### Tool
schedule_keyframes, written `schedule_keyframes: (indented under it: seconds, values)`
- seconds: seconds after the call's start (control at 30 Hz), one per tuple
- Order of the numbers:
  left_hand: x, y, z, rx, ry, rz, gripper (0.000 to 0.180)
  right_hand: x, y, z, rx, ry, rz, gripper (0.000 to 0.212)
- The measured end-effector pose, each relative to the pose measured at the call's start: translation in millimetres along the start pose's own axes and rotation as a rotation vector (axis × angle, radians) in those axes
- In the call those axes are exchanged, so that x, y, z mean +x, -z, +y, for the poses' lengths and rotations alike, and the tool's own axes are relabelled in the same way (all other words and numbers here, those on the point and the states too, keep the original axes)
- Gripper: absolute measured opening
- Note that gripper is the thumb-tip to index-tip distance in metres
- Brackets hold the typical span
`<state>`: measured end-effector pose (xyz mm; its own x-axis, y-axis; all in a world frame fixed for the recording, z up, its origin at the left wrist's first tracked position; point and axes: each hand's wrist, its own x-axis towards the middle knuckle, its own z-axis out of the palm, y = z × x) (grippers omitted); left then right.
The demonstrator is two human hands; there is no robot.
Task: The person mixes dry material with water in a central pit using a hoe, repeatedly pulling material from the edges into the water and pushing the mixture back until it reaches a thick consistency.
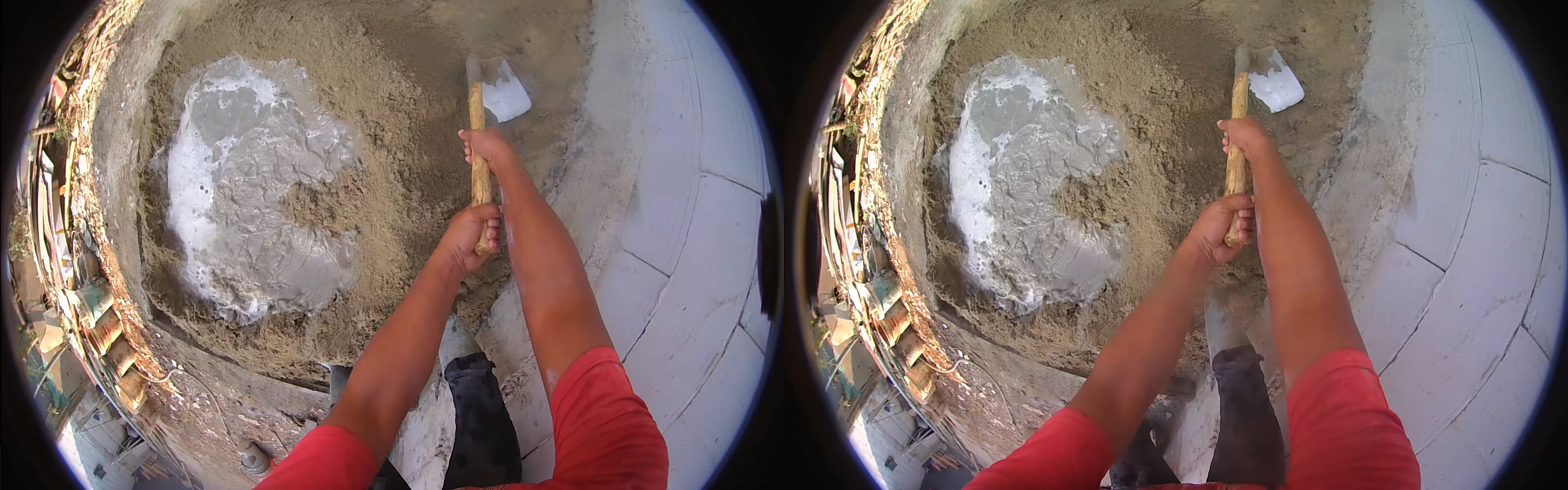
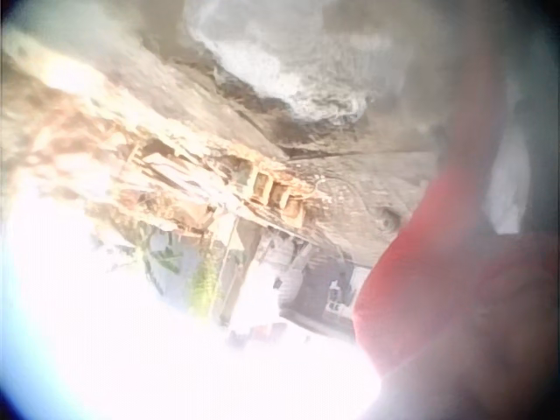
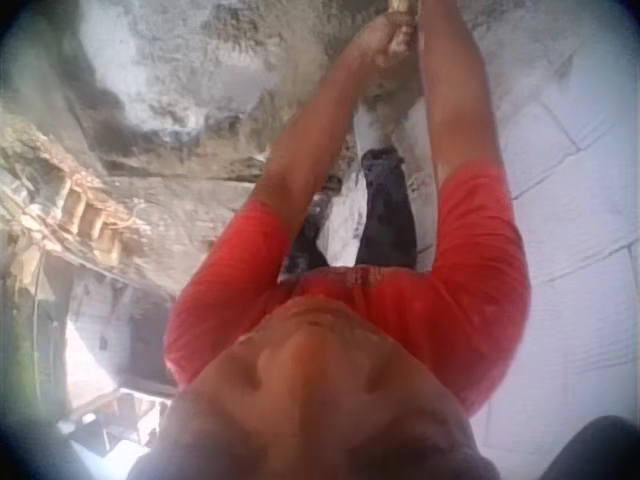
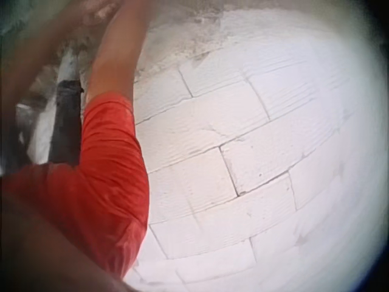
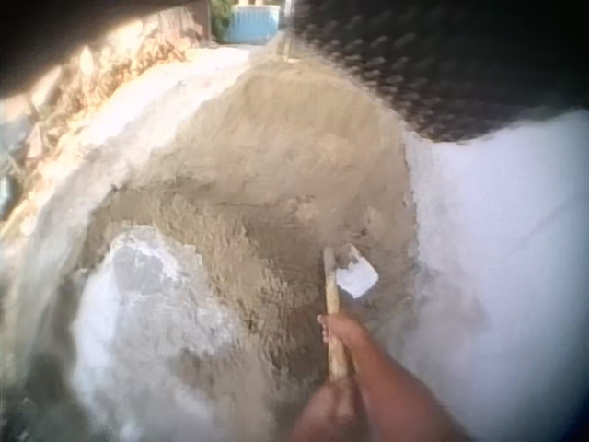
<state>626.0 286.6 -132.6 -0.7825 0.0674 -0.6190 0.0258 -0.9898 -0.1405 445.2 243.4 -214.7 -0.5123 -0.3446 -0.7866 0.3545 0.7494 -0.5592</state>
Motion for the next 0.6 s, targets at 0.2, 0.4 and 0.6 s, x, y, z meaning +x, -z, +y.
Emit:
schedule_keyframes:
  seconds: [0.2, 0.4, 0.6]
  values:
    - [-143, 37, 73, 0.208, 0.007, 0.225, 0.018, -77, -119, -13, 0.316, -0.055, -0.171, 0.010]
    - [-328, 39, 76, 0.323, 0.035, 0.298, 0.019, -224, -212, -16, 0.439, -0.056, -0.112, 0.029]
    - [-466, 77, 40, 0.753, 0.207, 0.351, 0.028, -393, -258, 13, 0.664, -0.050, -0.055, 0.045]
